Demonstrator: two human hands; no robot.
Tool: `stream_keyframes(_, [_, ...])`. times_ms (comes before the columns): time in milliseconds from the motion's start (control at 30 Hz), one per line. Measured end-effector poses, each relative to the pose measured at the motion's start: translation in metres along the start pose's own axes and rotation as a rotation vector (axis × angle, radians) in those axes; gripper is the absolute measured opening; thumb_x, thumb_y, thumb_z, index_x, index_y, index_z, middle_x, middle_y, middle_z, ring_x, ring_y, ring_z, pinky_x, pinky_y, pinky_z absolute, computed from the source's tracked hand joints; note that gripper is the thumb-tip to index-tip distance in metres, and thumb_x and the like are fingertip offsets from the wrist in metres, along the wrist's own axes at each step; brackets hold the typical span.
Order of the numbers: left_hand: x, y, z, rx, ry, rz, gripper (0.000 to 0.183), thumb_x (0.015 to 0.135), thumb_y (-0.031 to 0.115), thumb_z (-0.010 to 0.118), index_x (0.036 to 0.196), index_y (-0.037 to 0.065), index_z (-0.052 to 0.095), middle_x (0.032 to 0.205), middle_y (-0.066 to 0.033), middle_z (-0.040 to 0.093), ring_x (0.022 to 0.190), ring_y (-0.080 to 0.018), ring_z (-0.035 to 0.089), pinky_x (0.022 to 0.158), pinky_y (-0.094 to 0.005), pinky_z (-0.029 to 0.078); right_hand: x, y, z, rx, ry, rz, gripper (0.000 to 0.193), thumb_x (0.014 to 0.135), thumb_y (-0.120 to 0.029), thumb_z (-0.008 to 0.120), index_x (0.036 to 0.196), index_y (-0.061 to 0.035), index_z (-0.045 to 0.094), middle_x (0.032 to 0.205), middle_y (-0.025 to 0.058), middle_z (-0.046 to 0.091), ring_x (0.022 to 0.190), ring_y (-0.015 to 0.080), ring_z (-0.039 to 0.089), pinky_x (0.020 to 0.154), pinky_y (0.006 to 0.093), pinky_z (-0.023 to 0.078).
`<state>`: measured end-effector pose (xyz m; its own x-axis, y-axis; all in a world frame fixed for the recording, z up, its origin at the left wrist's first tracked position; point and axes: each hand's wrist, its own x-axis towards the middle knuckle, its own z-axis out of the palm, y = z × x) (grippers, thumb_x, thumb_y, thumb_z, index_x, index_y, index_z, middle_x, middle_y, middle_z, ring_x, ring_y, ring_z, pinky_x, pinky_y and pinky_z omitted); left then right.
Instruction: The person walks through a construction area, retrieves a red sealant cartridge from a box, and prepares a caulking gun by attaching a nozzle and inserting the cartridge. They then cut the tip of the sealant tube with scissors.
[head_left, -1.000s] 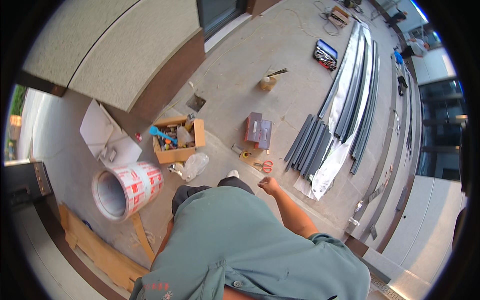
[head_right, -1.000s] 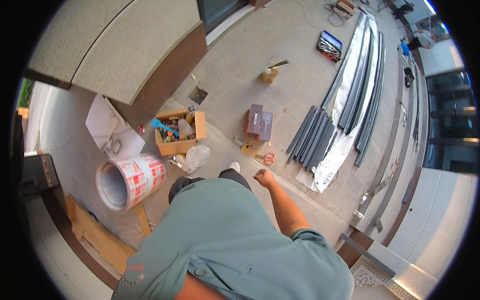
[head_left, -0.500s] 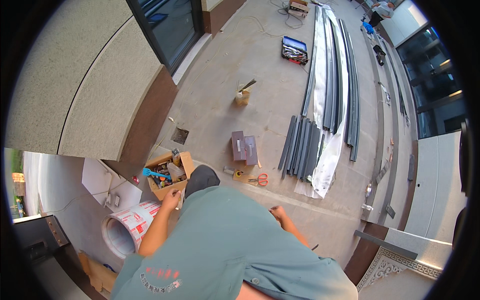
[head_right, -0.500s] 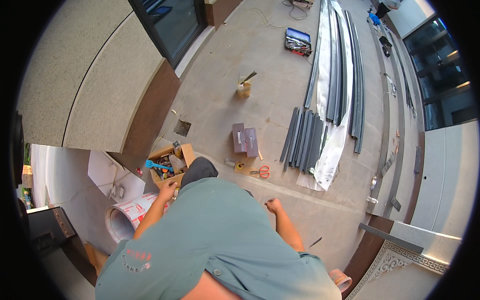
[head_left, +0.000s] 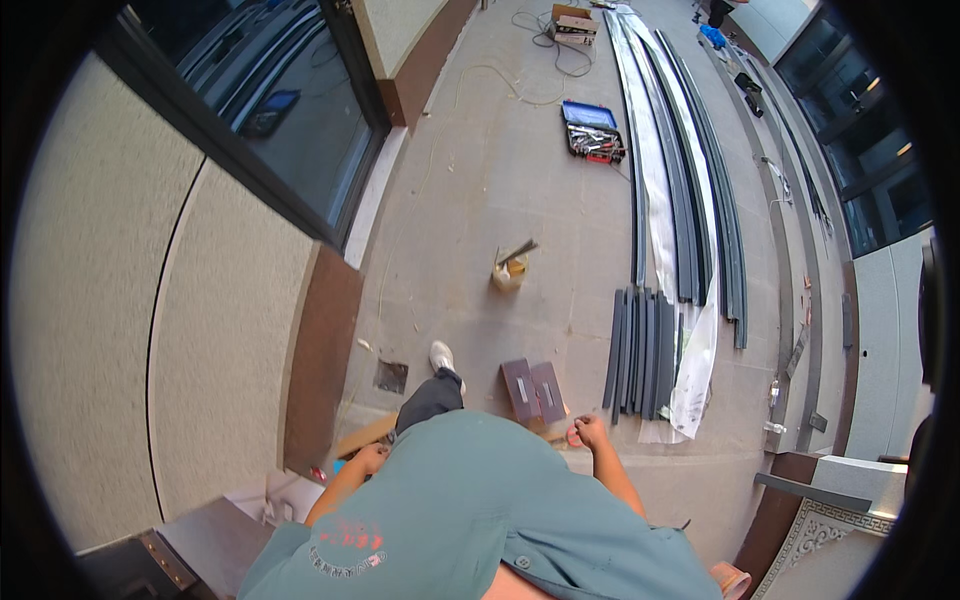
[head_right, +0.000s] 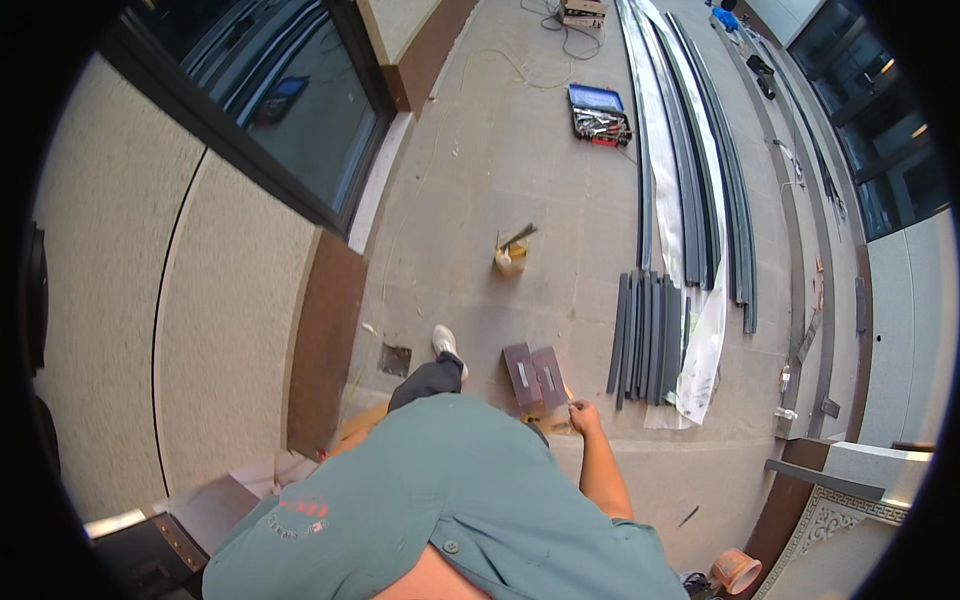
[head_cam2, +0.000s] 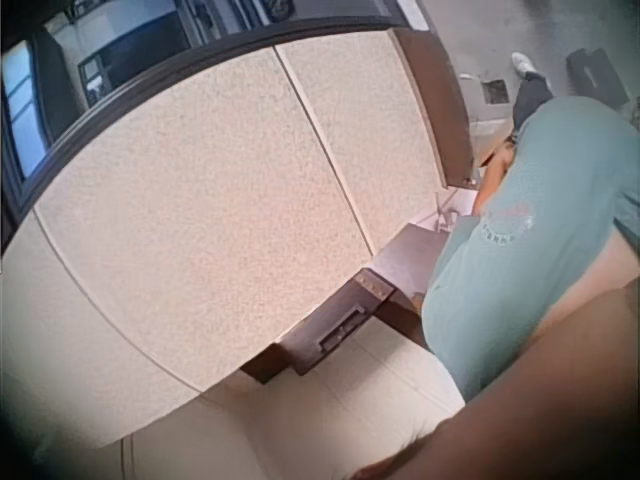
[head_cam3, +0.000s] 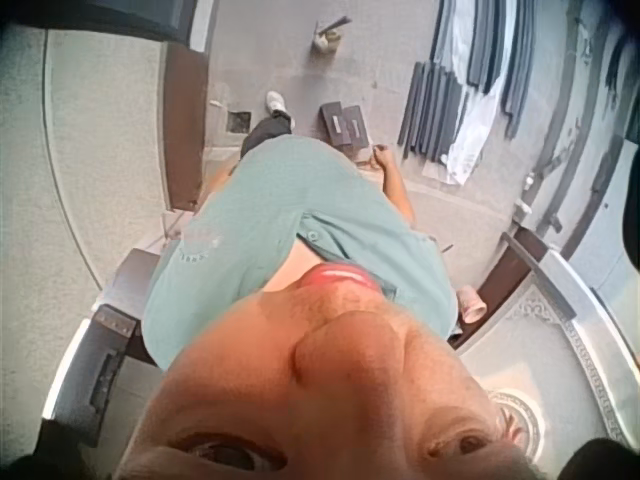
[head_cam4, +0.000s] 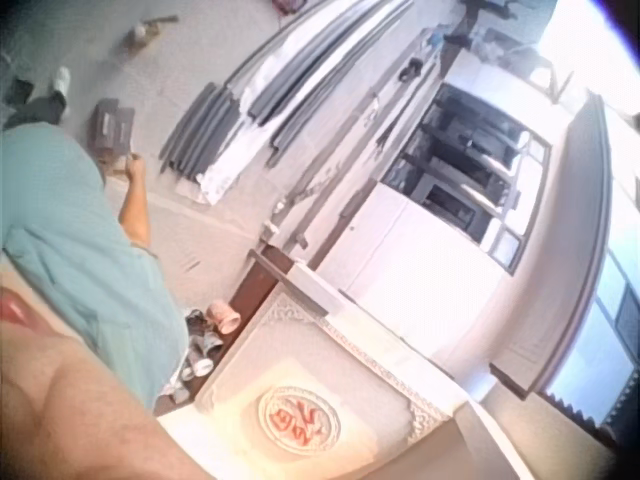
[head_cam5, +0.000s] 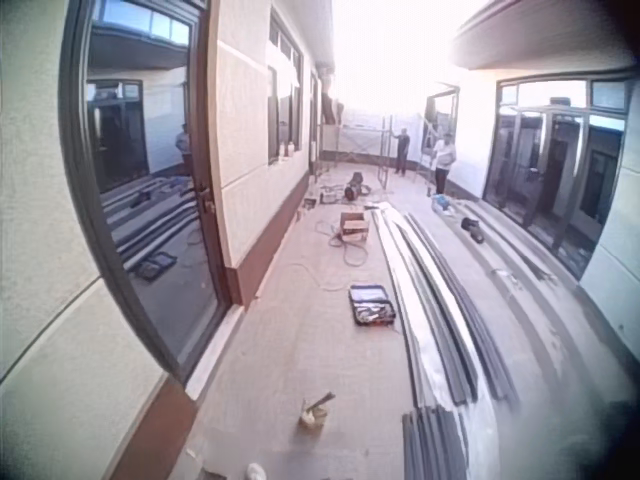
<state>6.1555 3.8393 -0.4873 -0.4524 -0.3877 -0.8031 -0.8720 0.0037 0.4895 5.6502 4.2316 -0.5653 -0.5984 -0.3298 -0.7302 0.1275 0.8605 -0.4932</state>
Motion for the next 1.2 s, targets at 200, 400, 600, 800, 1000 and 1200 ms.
stream_keyframes(200, [0.094,0.13,-0.24,-0.064,0.515,0.122,0.041,0.096,0.03,0.065,0.123,-0.001,0.065,0.113,-0.0156,0.071,0.105,-0.025,0.067,0.092,-0.0362,0.053,0.055,-0.172,0.012,-0.105,-0.047,-0.17,0.026,0.094,-0.019,0.067,0.108,0.0028,0.071,0.088,0.0107,0.073,0.074,0.0167,0.067,0.07,0.0321,0.056])
stream_keyframes(400, [0.195,0.22,-0.397,-0.307,0.542,0.137,0.037,0.098,0.027,0.063,0.123,-0.001,0.066,0.117,-0.016,0.071,0.112,-0.0251,0.066,0.097,-0.0366,0.051,0.11,-0.345,0.027,-0.045,0.037,-0.235,0.032,0.091,-0.027,0.07,0.109,-0.0012,0.073,0.1,0.0161,0.075,0.086,0.025,0.072,0.081,0.0369,0.057])
stream_keyframes(600, [0.29,0.216,-0.418,-0.065,0.373,0.008,0.042,0.094,0.032,0.068,0.121,-0.001,0.067,0.12,-0.0194,0.07,0.114,-0.0304,0.066,0.098,-0.0396,0.051,0.219,-0.435,0.013,-0.374,-0.205,-0.055,0.038,0.088,-0.035,0.069,0.111,-0.0061,0.075,0.111,0.0171,0.074,0.104,0.0315,0.07,0.093,0.04,0.055])
stream_keyframes(800, [0.35,0.28,-0.45,-0.206,-0.005,-0.139,0.046,0.094,0.029,0.071,0.125,-0.004,0.064,0.115,-0.0176,0.071,0.105,-0.0263,0.067,0.091,-0.0384,0.052,0.361,-0.573,-0.091,-0.39,-0.004,-0.027,0.039,0.084,-0.036,0.068,0.108,-0.0063,0.076,0.111,0.0184,0.073,0.107,0.0351,0.069,0.096,0.0419,0.054])
stream_keyframes(1000, [0.469,0.419,-0.559,-0.199,0.196,-0.023,0.046,0.095,0.032,0.067,0.126,-0.002,0.065,0.113,-0.0194,0.072,0.105,-0.0288,0.069,0.092,-0.0379,0.053,0.497,-0.77,-0.193,-0.151,0.29,-0.255,0.033,0.089,-0.03,0.068,0.106,-0.003,0.074,0.103,0.0196,0.074,0.099,0.0335,0.071,0.089,0.041,0.055])
stream_keyframes(1200, [0.646,0.558,-0.684,0.076,0.174,0.095,0.049,0.092,0.037,0.067,0.127,0.002,0.065,0.117,-0.0217,0.071,0.11,-0.0339,0.068,0.096,-0.0409,0.052,0.582,-0.883,-0.195,-0.076,0.271,-0.105,0.033,0.092,-0.03,0.068,0.108,-0.0024,0.073,0.096,0.016,0.075,0.091,0.0251,0.072,0.083,0.0375,0.056])
